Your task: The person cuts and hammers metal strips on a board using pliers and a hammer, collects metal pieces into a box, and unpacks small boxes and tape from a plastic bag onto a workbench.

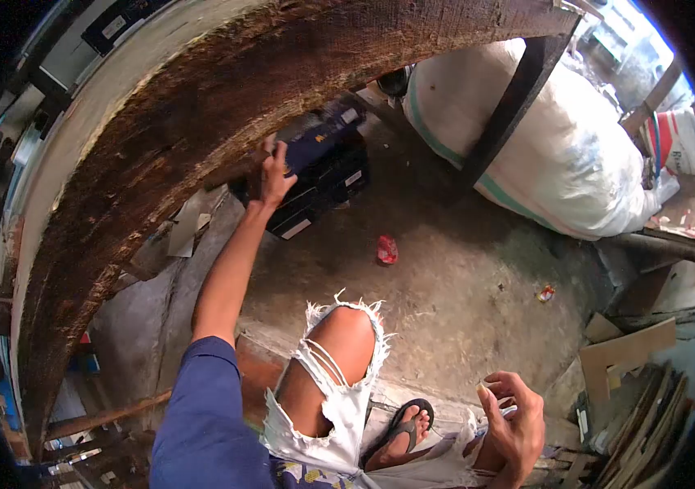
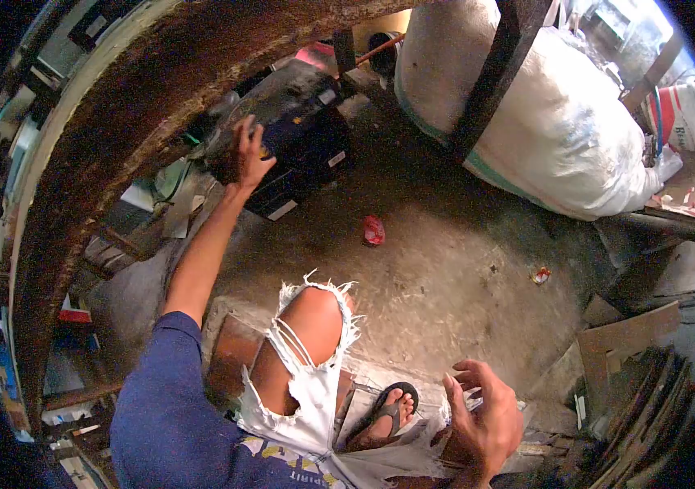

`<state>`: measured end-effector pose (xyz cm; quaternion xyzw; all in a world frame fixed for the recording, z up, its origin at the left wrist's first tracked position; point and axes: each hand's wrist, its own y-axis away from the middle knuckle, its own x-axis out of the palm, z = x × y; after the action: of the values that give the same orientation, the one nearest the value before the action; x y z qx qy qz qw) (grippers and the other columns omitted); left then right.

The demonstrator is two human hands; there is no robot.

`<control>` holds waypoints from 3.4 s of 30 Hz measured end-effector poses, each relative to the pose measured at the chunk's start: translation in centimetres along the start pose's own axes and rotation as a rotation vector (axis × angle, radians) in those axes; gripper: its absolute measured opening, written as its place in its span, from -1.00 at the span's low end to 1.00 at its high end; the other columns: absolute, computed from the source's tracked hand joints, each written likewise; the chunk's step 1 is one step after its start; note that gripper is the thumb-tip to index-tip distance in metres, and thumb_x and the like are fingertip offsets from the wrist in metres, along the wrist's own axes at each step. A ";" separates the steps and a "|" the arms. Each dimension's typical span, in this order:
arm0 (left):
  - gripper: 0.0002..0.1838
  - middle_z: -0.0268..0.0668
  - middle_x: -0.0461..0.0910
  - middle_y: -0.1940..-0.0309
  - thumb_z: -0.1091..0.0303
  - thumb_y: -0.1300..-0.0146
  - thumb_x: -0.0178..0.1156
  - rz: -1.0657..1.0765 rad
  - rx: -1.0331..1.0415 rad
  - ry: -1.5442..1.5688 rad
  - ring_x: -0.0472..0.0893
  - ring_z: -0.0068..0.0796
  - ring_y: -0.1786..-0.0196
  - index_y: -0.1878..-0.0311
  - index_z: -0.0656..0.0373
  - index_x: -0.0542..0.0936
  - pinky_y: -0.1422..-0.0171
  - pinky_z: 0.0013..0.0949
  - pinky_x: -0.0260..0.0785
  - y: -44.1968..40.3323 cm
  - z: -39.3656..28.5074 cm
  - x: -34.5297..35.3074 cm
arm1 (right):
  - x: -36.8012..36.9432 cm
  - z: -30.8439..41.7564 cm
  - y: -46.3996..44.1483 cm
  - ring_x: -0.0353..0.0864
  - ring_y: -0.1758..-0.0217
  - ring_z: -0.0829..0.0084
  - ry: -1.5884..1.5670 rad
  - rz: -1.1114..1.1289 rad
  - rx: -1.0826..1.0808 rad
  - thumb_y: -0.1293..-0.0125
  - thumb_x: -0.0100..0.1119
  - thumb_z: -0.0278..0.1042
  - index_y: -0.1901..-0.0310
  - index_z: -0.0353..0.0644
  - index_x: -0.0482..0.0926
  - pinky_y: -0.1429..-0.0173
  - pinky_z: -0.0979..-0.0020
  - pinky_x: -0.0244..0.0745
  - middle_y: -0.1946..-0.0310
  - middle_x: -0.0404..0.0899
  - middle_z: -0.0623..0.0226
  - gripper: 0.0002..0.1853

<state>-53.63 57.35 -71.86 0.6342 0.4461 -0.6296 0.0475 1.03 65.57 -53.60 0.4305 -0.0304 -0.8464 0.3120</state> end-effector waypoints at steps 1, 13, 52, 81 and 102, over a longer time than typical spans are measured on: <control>-0.08 -0.01 0.23 -0.36 0.34 0.12 0.54 0.028 0.080 -0.162 0.33 0.05 -0.34 -0.33 0.13 0.26 -0.32 0.07 0.36 0.3 -1.0 -0.8 | -0.1 0.0 0.0 0.70 0.30 0.40 -0.004 0.003 -0.006 -0.14 0.37 -0.27 0.17 -0.14 0.62 0.23 0.40 0.48 0.36 0.71 0.31 -0.75; 0.04 -0.06 0.08 -0.47 0.01 0.02 0.48 0.005 -0.001 0.105 0.00 0.04 -0.52 -0.48 0.13 0.16 -0.58 0.20 -0.27 4.4 -2.4 -1.0 | -0.2 -1.5 -3.4 0.65 0.33 0.40 -0.144 -0.174 -0.049 -0.14 0.31 -0.44 0.19 -0.20 0.62 0.21 0.43 0.51 0.38 0.67 0.24 -0.81; -0.67 -0.11 0.70 0.37 0.03 -0.17 0.27 0.589 -1.162 0.431 0.69 -0.14 0.26 0.26 0.10 0.74 0.10 -0.14 0.49 48.2 -23.1 -88.5 | 5.4 20.1 14.9 0.67 0.04 0.00 1.268 1.199 -1.139 -0.13 0.24 0.16 0.15 -0.14 0.69 -0.02 0.12 0.55 0.15 0.68 0.03 -0.50; -0.19 -0.05 0.12 -0.46 -0.15 -0.41 0.00 -3.089 -1.362 -1.066 0.25 -0.12 -0.42 -0.50 0.23 0.08 -0.39 -0.05 0.17 73.4 -38.7 -85.8 | 23.5 24.6 112.9 0.33 -0.35 -0.06 0.149 2.406 -2.883 -0.37 0.13 -0.13 -0.30 -0.11 0.31 -0.30 0.05 0.32 -0.31 0.34 -0.03 -0.47; -0.91 -0.12 0.51 0.37 0.60 -0.29 0.11 -1.741 -2.399 -2.061 0.53 -0.24 0.25 0.37 0.31 0.50 0.07 -0.22 0.38 83.0 -29.2 -107.5 | 34.0 26.6 127.2 0.46 -0.21 0.02 -0.323 2.799 -2.463 -0.08 0.34 -0.39 0.47 -0.21 0.61 -0.12 0.05 0.42 -0.06 0.60 0.08 -0.88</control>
<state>40.87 -28.50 -17.15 0.7370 -0.5744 -0.0602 -0.3512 30.26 -61.25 -20.34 0.4150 -0.2078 -0.4187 -0.7806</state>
